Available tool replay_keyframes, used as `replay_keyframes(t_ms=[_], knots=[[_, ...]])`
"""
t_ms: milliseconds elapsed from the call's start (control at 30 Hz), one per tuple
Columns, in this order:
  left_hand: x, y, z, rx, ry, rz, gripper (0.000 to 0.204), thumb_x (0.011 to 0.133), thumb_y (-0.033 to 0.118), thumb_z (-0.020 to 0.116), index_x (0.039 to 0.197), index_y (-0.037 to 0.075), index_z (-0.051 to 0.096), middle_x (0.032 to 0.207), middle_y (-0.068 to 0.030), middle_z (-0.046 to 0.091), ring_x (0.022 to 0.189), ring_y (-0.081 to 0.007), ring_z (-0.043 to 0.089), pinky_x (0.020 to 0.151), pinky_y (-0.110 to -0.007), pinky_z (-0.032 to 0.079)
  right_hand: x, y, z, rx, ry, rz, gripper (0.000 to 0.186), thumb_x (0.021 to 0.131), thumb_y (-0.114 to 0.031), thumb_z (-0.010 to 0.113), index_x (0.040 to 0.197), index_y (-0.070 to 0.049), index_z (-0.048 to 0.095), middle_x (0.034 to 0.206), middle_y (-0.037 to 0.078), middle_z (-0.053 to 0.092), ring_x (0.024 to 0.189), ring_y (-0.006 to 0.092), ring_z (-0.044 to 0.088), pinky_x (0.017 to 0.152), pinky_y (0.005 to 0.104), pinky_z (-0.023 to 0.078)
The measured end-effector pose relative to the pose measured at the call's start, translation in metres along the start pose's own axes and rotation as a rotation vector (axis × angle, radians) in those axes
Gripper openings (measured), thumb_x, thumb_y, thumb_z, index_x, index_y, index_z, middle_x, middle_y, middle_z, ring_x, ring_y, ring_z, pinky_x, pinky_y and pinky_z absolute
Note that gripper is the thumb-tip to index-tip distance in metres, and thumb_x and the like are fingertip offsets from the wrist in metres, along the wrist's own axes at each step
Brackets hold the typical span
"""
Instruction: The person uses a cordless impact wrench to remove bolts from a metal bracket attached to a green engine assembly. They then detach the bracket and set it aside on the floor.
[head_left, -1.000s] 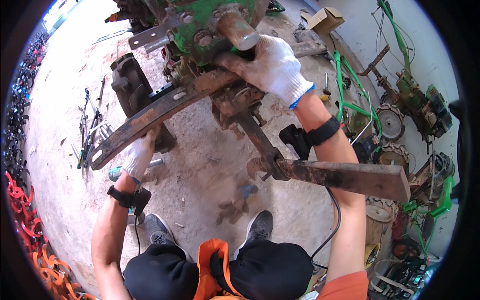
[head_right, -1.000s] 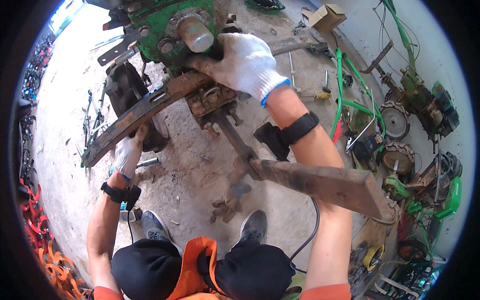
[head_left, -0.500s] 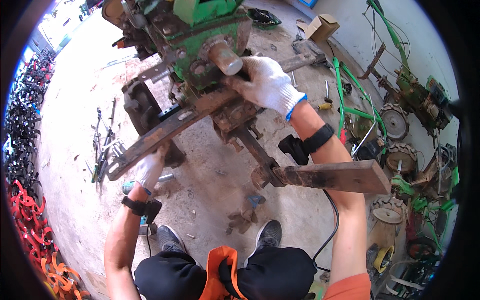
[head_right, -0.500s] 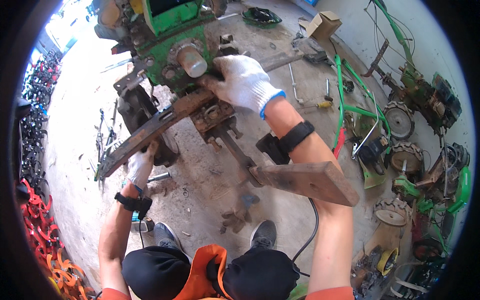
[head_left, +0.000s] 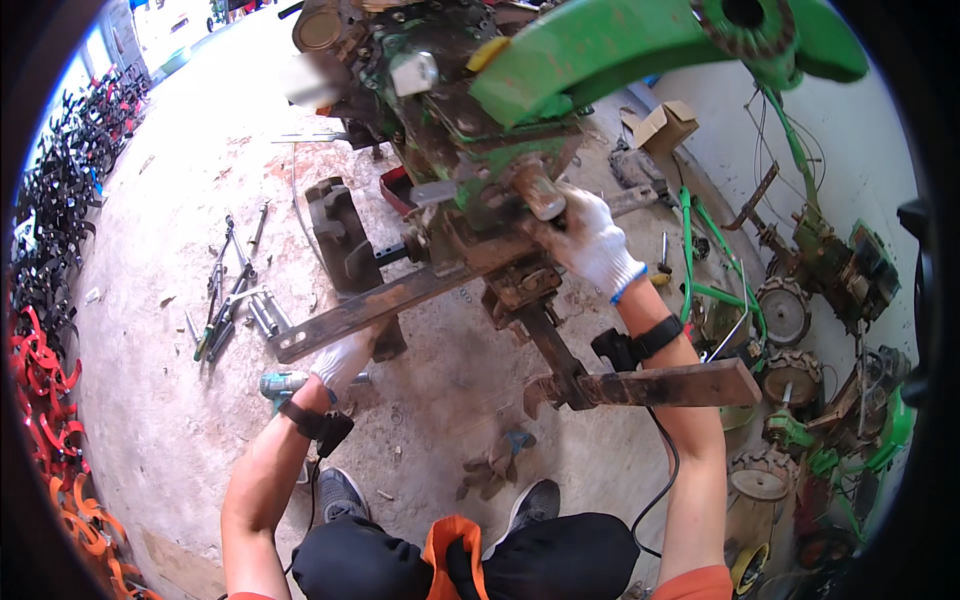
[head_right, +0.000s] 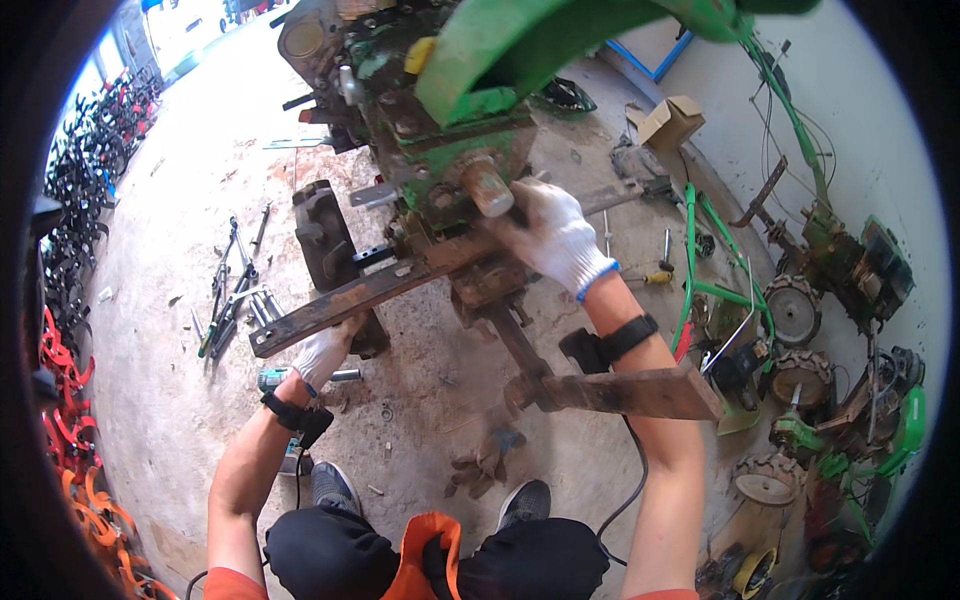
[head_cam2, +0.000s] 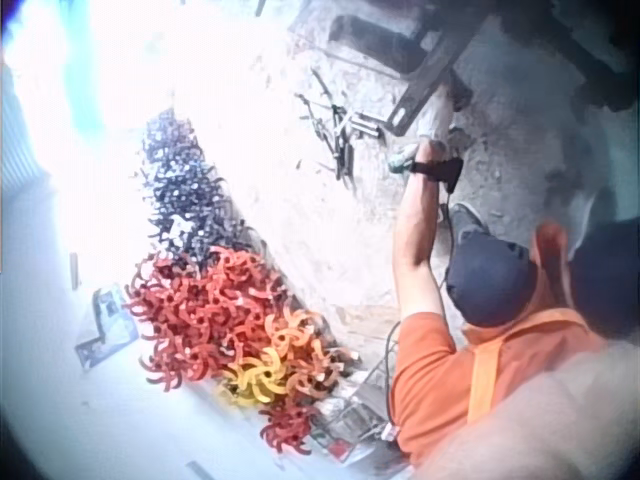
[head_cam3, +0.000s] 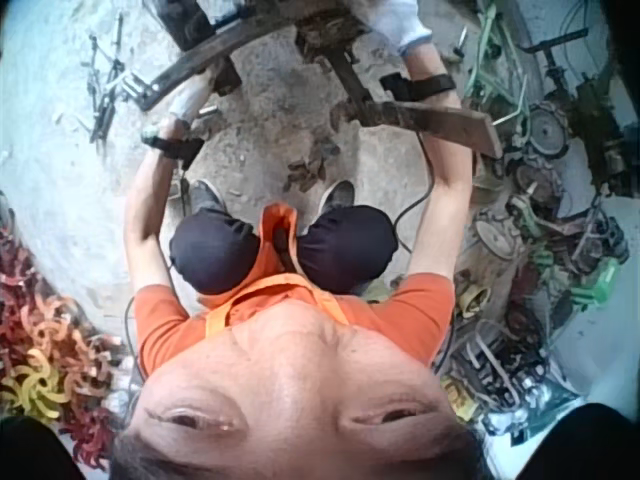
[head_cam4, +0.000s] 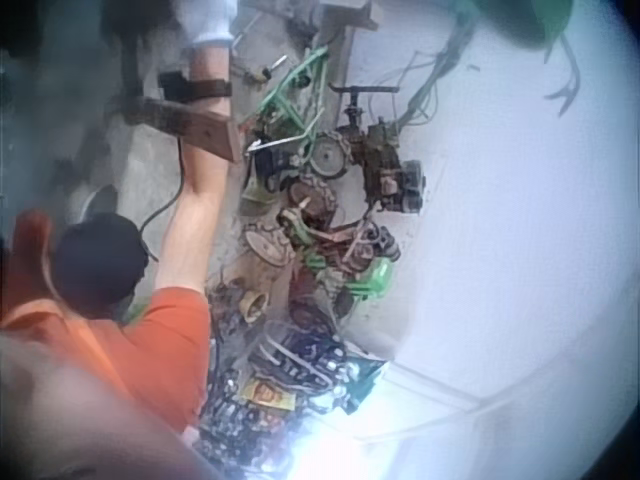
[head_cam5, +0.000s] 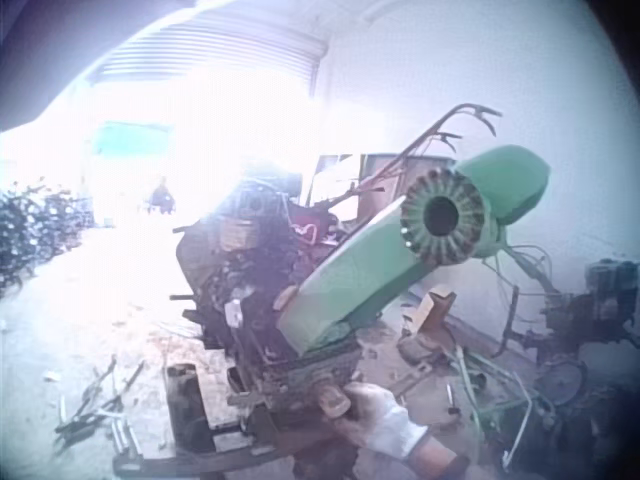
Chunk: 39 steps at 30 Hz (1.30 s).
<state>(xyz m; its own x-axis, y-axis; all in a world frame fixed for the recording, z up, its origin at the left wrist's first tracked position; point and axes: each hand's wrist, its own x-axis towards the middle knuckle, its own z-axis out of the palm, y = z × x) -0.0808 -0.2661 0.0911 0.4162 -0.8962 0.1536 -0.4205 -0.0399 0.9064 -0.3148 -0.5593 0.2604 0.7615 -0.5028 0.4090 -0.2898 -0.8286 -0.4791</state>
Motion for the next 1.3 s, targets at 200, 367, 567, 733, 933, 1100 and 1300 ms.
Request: replay_keyframes(t_ms=[200,367,567,733,933,1100,1300], knots=[[-0.042,-0.003,-0.029,-0.145,-0.043,-0.193,0.048,0.108,0.034,0.072,0.144,0.002,0.069,0.128,-0.0143,0.075,0.114,-0.0258,0.069,0.103,-0.042,0.055,-0.039,0.011,-0.034,0.058,0.1,0.101,0.027,0.088,-0.016,0.092,0.107,-0.003,0.077,0.101,0.014,0.075,0.092,0.028,0.074,0.085,0.0404,0.059],[-0.102,-0.041,-0.053,-0.464,-0.022,-0.467,0.047,0.103,0.019,0.08,0.142,0.0,0.065,0.115,-0.0076,0.074,0.102,-0.0137,0.07,0.089,-0.031,0.059,-0.084,0.023,-0.06,0.067,0.021,0.172,0.014,0.094,-0.003,0.084,0.105,0.0,0.076,0.097,0.01,0.074,0.092,0.0223,0.074,0.084,0.0353,0.059],[-0.175,-0.082,-0.075,-0.625,0.038,-0.597,0.05,0.103,0.014,0.079,0.146,-0.003,0.059,0.13,-0.01,0.071,0.116,-0.018,0.068,0.098,-0.034,0.06,-0.134,-0.002,-0.063,0.319,0.07,0.457,0.021,0.104,0.006,0.065,0.124,0.003,0.072,0.116,0.011,0.079,0.102,0.0182,0.075,0.094,0.0333,0.061],[-0.193,-0.098,-0.088,-0.603,0.08,-0.684,0.048,0.104,0.01,0.076,0.147,-0.002,0.059,0.126,-0.01,0.071,0.108,-0.0158,0.068,0.09,-0.033,0.062,-0.172,-0.016,-0.066,0.372,0.08,0.817,0.022,0.107,-0.023,0.077,0.107,-0.001,0.075,0.09,0.005,0.077,0.075,0.0114,0.071,0.068,0.0297,0.058],[-0.183,-0.097,-0.085,-0.654,0.007,-0.66,0.046,0.105,0.011,0.076,0.145,-0.003,0.061,0.126,-0.011,0.072,0.11,-0.0167,0.069,0.094,-0.034,0.061,-0.199,-0.023,-0.029,0.555,0.24,0.719,0.036,0.109,-0.04,0.078,0.103,-0.005,0.072,0.081,0.0,0.068,0.069,0.0097,0.065,0.062,0.0295,0.056],[-0.175,-0.094,-0.085,-0.698,-0.034,-0.586,0.04,0.107,0.015,0.073,0.142,0.0,0.062,0.114,-0.0049,0.07,0.101,-0.0129,0.066,0.089,-0.033,0.062,-0.204,-0.035,-0.024,0.64,0.397,0.75,0.023,0.108,-0.03,0.08,0.119,-0.011,0.075,0.09,0.0,0.071,0.079,0.0124,0.067,0.072,0.0326,0.058],[-0.176,-0.1,-0.082,-0.767,-0.05,-0.608,0.041,0.106,0.012,0.075,0.143,-0.002,0.062,0.12,-0.0089,0.073,0.105,-0.0151,0.069,0.089,-0.033,0.062,-0.205,-0.049,-0.03,0.946,0.311,0.594,0.044,0.114,-0.052,0.063,0.113,-0.011,0.076,0.09,0.005,0.072,0.089,0.0217,0.068,0.09,0.0416,0.057]])
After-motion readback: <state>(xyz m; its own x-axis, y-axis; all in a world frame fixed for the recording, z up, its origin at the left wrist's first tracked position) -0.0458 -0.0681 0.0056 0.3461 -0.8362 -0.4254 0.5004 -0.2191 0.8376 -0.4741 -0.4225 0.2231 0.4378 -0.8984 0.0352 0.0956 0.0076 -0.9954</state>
